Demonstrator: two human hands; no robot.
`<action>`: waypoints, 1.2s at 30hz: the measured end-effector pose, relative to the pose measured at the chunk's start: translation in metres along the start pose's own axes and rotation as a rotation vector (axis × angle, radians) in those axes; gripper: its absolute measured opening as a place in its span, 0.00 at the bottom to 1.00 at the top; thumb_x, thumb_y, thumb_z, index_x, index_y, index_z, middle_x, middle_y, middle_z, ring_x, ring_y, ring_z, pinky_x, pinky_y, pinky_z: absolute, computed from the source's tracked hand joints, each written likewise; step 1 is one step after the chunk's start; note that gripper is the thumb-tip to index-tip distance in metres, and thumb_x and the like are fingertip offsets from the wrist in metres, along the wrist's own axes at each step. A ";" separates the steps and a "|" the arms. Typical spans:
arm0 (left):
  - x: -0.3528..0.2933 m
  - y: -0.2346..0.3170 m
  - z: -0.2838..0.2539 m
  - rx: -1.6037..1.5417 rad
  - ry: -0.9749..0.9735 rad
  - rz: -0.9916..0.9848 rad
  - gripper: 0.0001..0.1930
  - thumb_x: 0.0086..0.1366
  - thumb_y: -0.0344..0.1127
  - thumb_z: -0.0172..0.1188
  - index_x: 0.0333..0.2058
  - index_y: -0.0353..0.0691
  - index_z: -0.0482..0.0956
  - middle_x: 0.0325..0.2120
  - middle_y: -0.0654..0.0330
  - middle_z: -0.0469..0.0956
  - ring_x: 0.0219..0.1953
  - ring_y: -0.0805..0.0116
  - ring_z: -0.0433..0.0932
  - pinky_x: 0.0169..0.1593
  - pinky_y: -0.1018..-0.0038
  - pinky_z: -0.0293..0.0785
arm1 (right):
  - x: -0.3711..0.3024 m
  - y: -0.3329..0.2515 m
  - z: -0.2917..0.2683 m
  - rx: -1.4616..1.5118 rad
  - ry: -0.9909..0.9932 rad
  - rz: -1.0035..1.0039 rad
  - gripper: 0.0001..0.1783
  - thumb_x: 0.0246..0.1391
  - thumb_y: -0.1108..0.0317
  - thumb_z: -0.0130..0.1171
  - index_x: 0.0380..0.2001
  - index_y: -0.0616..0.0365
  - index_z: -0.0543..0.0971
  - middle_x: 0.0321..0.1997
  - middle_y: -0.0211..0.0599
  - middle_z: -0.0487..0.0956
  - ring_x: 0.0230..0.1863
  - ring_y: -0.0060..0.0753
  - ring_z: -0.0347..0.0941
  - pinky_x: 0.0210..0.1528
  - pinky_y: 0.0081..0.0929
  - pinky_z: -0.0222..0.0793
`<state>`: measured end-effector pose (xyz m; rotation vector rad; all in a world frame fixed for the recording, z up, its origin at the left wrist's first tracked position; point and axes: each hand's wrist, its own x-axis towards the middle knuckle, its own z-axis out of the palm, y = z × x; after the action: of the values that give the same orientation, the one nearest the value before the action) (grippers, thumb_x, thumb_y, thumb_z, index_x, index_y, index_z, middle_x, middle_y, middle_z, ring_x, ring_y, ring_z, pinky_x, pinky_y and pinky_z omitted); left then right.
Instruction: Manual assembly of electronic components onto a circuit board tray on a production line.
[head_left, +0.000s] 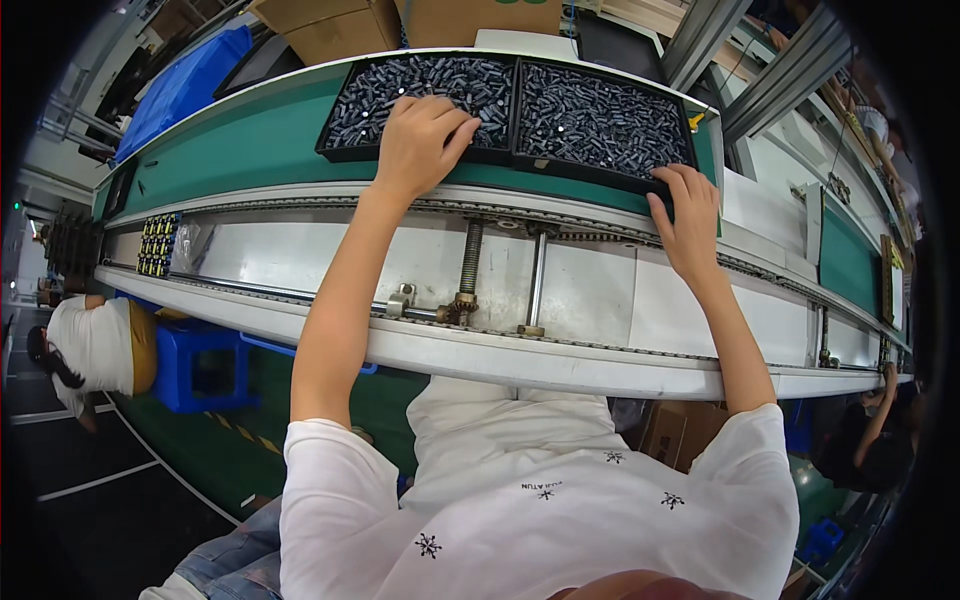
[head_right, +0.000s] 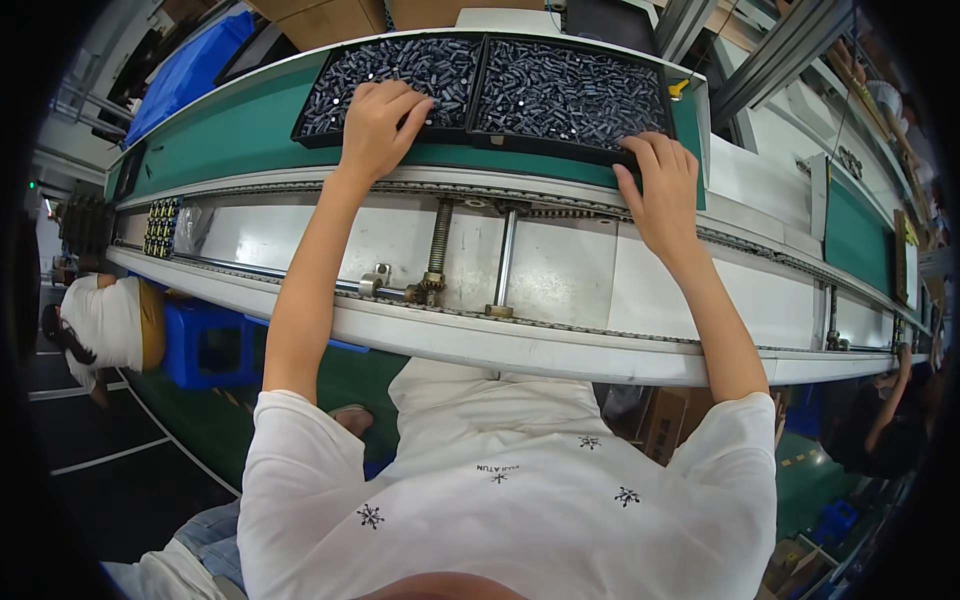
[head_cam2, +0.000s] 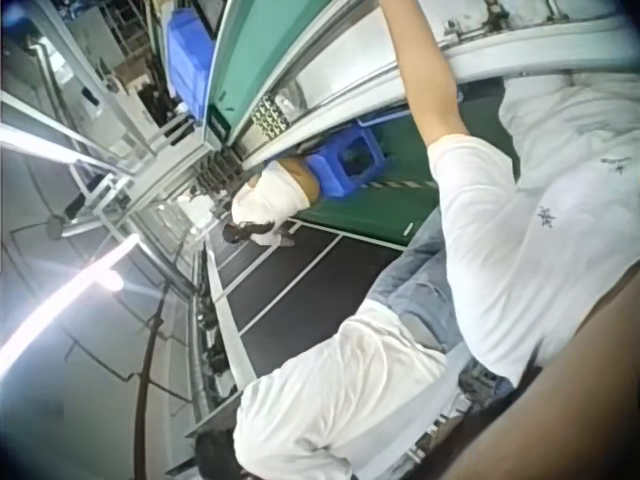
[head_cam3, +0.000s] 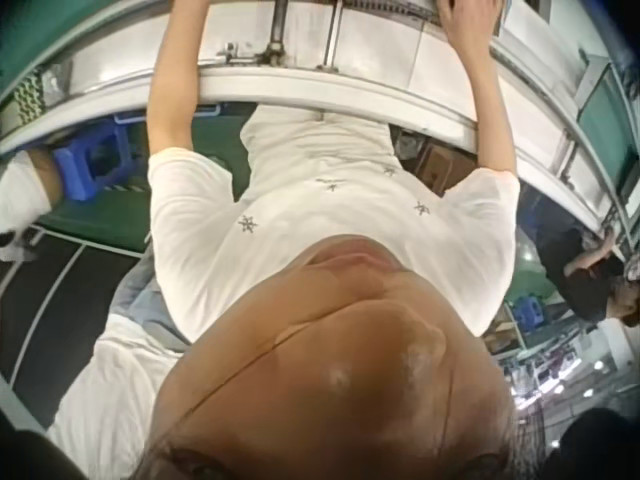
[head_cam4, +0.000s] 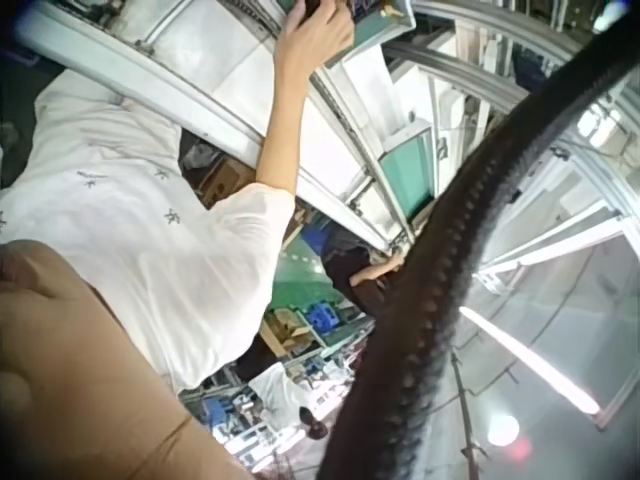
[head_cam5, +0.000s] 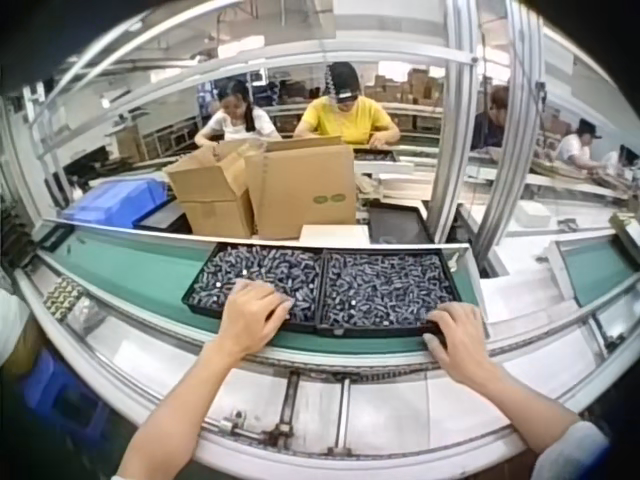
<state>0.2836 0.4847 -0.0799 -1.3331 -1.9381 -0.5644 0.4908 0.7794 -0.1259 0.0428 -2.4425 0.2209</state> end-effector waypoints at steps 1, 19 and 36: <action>0.000 0.001 0.001 -0.003 -0.007 -0.011 0.07 0.60 0.36 0.64 0.26 0.41 0.82 0.25 0.64 0.79 0.31 0.64 0.77 0.42 0.67 0.67 | 0.001 -0.001 -0.001 -0.006 -0.036 -0.015 0.16 0.57 0.68 0.59 0.49 0.57 0.75 0.52 0.41 0.75 0.56 0.46 0.68 0.58 0.39 0.60; 0.000 0.002 0.000 -0.010 -0.043 -0.003 0.09 0.63 0.37 0.62 0.27 0.40 0.83 0.27 0.64 0.80 0.34 0.65 0.77 0.46 0.67 0.66 | 0.023 -0.007 -0.014 0.145 -0.113 -0.105 0.18 0.59 0.69 0.56 0.52 0.55 0.75 0.56 0.40 0.74 0.58 0.46 0.67 0.62 0.38 0.60; 0.007 0.055 0.001 -0.161 -0.257 0.127 0.15 0.59 0.44 0.65 0.42 0.44 0.79 0.45 0.64 0.78 0.54 0.63 0.71 0.62 0.60 0.57 | 0.021 -0.015 -0.005 0.196 -0.135 -0.166 0.20 0.54 0.70 0.61 0.51 0.55 0.76 0.52 0.37 0.76 0.58 0.44 0.68 0.62 0.41 0.60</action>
<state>0.3330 0.5108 -0.0774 -1.6879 -2.0259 -0.5160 0.4791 0.7659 -0.1060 0.3552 -2.5264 0.3932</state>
